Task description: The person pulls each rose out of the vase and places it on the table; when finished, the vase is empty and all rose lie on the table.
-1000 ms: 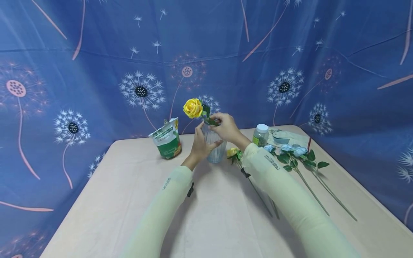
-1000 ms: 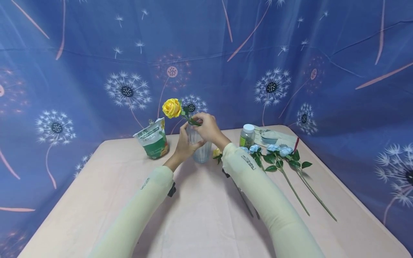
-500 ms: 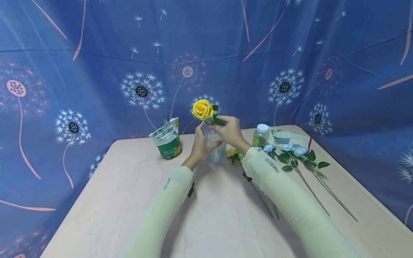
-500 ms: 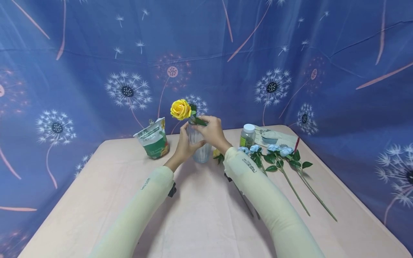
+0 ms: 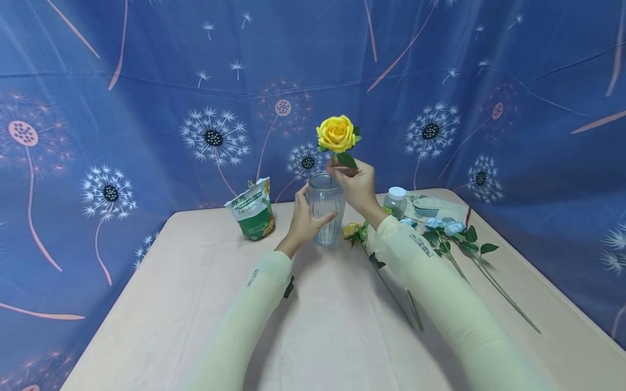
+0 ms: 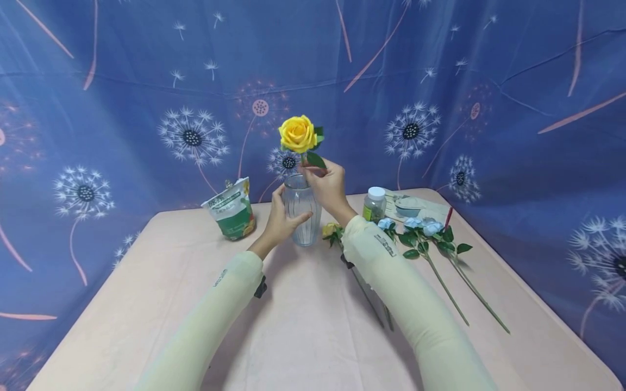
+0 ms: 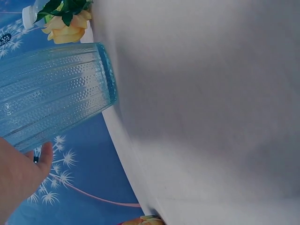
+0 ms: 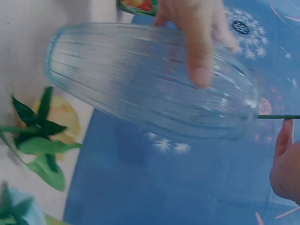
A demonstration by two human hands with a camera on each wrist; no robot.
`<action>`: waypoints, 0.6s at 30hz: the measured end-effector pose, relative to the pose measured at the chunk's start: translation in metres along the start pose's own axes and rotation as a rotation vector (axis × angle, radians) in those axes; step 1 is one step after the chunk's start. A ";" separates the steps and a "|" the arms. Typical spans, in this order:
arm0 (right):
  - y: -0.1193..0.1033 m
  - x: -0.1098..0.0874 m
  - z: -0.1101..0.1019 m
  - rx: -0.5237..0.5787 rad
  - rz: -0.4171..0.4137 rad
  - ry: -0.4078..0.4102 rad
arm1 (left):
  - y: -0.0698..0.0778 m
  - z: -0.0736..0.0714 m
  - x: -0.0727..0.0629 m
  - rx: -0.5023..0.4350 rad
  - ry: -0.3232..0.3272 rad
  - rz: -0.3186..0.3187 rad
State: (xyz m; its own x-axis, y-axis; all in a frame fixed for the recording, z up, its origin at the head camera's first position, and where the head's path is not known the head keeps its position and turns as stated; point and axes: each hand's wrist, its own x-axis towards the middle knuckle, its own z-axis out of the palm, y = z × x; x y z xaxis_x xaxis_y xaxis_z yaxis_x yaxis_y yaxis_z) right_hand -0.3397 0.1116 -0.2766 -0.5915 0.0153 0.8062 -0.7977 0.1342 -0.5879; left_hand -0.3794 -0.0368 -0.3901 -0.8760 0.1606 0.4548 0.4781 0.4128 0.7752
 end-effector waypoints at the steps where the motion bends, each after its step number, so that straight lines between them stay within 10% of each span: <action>1: -0.007 0.002 -0.001 0.009 -0.009 0.007 | 0.000 0.000 0.000 0.002 0.002 0.000; 18: -0.037 0.016 -0.031 -0.057 -0.128 0.148 | 0.002 0.000 -0.002 0.017 0.012 -0.007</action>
State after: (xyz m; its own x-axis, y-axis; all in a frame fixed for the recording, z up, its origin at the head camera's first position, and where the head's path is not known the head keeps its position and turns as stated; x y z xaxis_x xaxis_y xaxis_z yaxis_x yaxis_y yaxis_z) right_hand -0.3159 0.1379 -0.2401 -0.4588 0.1399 0.8774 -0.8548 0.2000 -0.4789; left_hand -0.3765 -0.0360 -0.3895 -0.8785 0.1469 0.4546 0.4707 0.4288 0.7711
